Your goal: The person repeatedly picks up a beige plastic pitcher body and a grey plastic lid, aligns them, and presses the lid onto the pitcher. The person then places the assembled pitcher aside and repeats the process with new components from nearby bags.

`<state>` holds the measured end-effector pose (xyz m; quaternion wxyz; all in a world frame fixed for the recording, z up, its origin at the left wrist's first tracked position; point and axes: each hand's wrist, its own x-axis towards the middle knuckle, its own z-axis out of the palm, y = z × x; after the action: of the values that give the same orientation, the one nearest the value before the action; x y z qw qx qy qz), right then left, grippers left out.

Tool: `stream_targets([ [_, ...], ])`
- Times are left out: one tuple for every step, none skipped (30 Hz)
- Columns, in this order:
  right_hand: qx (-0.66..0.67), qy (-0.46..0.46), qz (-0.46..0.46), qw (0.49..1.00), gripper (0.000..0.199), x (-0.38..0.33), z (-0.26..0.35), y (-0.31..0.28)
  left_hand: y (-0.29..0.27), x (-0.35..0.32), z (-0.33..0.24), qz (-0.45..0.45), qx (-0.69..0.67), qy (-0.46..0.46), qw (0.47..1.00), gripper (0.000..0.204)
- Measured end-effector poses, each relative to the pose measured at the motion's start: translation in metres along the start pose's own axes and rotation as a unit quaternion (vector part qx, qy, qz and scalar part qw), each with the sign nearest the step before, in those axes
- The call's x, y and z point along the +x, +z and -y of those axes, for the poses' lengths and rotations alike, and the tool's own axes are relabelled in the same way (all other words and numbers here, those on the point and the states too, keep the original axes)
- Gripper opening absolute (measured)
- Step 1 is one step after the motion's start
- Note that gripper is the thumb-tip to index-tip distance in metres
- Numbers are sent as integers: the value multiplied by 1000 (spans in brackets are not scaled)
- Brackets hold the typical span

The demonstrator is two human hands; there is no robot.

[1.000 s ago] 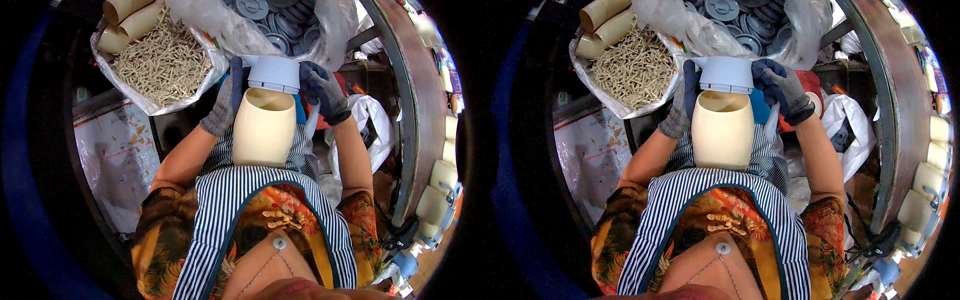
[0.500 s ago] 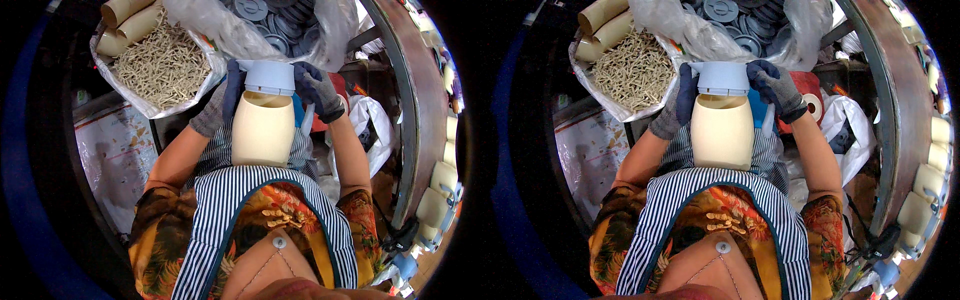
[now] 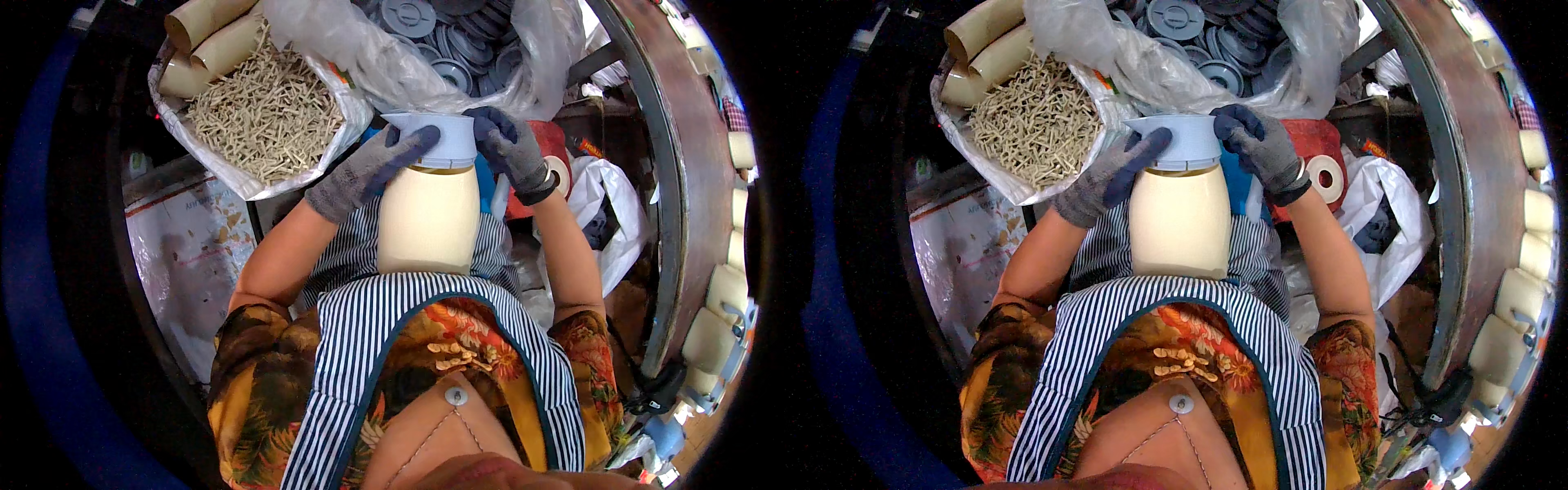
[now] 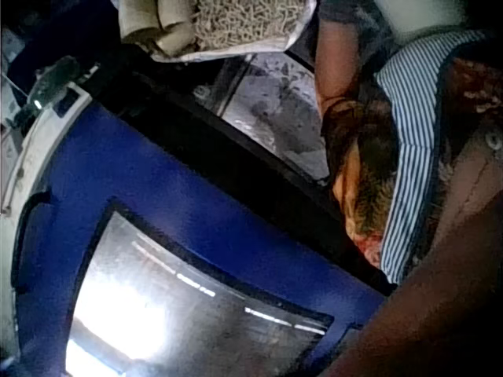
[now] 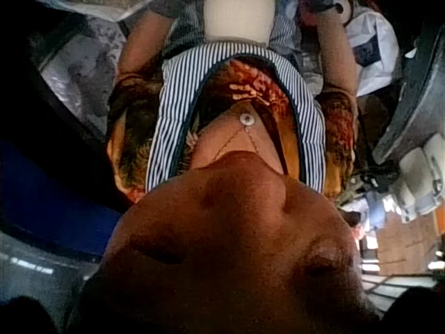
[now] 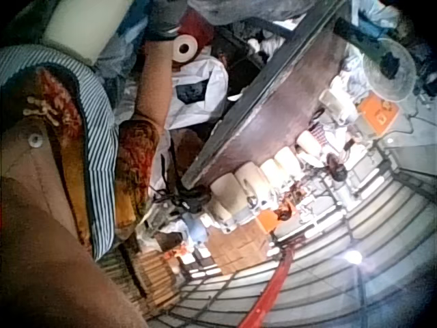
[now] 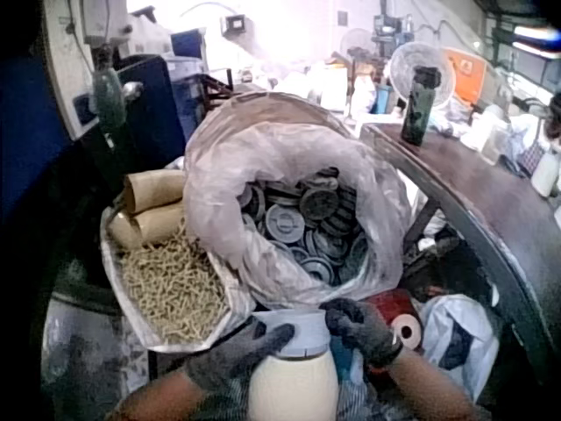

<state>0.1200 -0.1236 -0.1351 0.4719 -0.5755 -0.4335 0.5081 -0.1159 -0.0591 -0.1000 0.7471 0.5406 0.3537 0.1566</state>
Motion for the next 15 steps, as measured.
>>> stream_targets([
  [-7,-15,-11,1000,35,-3,1,2,-2,2,15,28,77,135,988,57],
  [-7,-10,-13,1000,35,-2,-4,1,-3,3,28,35,144,269,952,50],
  [-6,-4,-15,1000,36,-2,-12,0,-4,6,36,35,148,299,942,52],
  [-6,2,-19,1000,36,-2,-14,1,-3,5,33,24,159,277,947,54],
  [-30,5,-25,999,37,-3,-13,0,-2,5,29,13,171,255,951,56],
  [-54,9,-32,998,37,-4,-9,0,0,1,23,-10,191,181,965,58],
  [-78,12,-38,996,38,-6,-6,0,0,0,21,-16,195,158,968,57],
  [-86,-25,-36,995,38,-5,-13,-3,2,-2,19,-21,200,135,970,57],
  [-94,-62,-34,993,38,0,-27,-8,2,-1,23,-8,190,164,968,55],
  [-101,-99,-29,990,38,3,-27,-6,1,2,25,-10,169,153,974,53],
  [-121,-93,-25,988,37,2,-24,-6,0,4,28,-11,148,142,979,52],
  [-141,-87,-21,986,36,-1,-19,-6,1,8,29,-25,116,93,989,52],
  [-161,-81,-19,983,36,-5,-13,-4,1,11,30,-36,85,44,995,52],
  [-170,-104,-27,980,35,-7,-14,-2,-1,13,32,-22,74,41,996,59],
  [-179,-126,-36,975,35,-9,-17,-1,-4,13,35,-7,64,38,997,65],
])
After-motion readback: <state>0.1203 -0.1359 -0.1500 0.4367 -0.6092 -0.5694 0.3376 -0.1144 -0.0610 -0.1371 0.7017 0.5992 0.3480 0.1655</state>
